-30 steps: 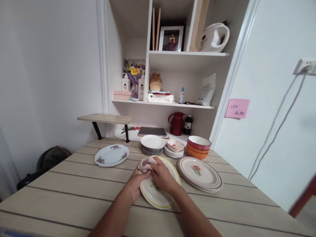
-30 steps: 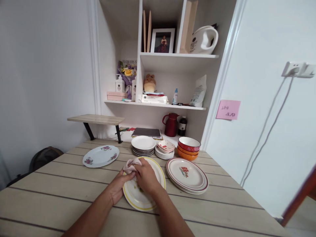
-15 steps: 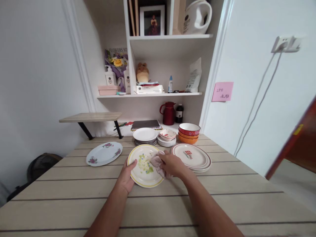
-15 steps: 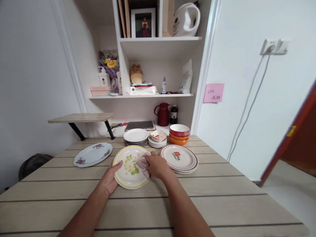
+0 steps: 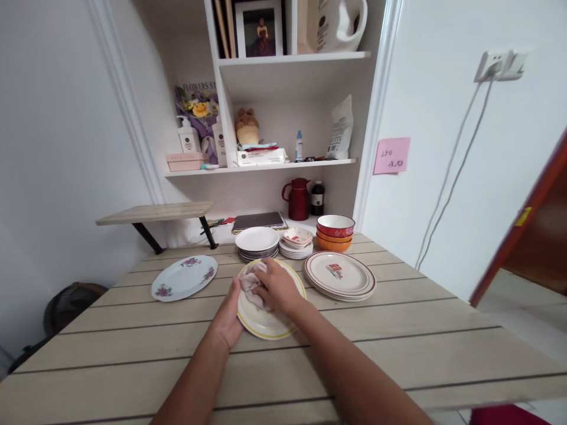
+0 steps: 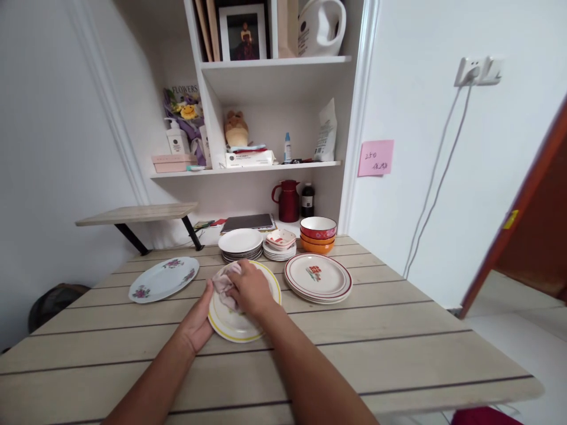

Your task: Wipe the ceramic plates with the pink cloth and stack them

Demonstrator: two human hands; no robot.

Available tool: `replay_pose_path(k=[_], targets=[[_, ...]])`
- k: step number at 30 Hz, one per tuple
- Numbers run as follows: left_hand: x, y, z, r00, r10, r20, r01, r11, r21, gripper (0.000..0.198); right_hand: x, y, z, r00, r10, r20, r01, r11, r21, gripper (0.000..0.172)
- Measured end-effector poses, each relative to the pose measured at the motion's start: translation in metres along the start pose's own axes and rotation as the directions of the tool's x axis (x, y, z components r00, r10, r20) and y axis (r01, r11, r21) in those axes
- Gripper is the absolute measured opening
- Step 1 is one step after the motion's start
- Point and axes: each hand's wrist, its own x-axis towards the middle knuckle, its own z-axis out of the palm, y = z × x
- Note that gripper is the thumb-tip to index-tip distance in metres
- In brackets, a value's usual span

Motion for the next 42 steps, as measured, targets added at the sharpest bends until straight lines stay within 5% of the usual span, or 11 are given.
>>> replay_pose_path(k=[5,9,12,17,21,24,31,37,42], targets=[[-0.005,-0.001,0.001,0.997,0.066,-0.029,-0.063,0.995,0.073,0.052,0.003,0.021,-0.013,0.967,0.211,-0.145,-0.229,0.966,-0.120,0.028],[-0.005,0.001,-0.003,0.993,0.077,-0.089,-0.074,0.996,0.042,0.055,-0.011,0.030,-0.021,0.947,0.317,0.045,-0.308,0.942,-0.134,0.028],[-0.002,0.002,-0.007,0.993,0.065,-0.099,-0.067,0.998,-0.021,0.059,-0.019,0.024,-0.021,0.947,0.238,0.213,-0.221,0.970,-0.101,0.034],[-0.003,0.005,-0.006,0.999,-0.002,-0.036,0.000,0.998,-0.065,0.060,-0.021,-0.001,-0.009,0.958,0.027,0.285,-0.050,0.996,0.073,0.043],[-0.005,0.006,-0.001,0.994,-0.108,-0.035,0.107,0.994,-0.032,0.059,-0.020,-0.018,0.001,0.982,-0.089,0.168,0.054,0.978,0.202,0.039],[-0.006,0.003,0.003,0.984,-0.174,-0.036,0.175,0.984,0.020,0.064,-0.016,-0.019,0.001,1.000,0.013,0.020,-0.016,0.983,0.182,0.035],[-0.007,-0.002,0.006,1.000,-0.024,0.008,0.024,0.998,0.064,0.057,-0.010,0.018,-0.013,0.968,0.217,-0.125,-0.210,0.975,0.070,0.026],[-0.006,0.004,-0.001,0.994,0.048,-0.102,-0.045,0.998,0.031,0.058,-0.017,0.037,-0.019,0.924,0.381,0.014,-0.379,0.922,-0.074,0.030],[0.001,0.004,-0.011,0.988,0.081,-0.129,-0.094,0.991,-0.095,0.063,-0.020,0.030,-0.019,0.931,0.296,0.213,-0.273,0.953,-0.129,0.029]])
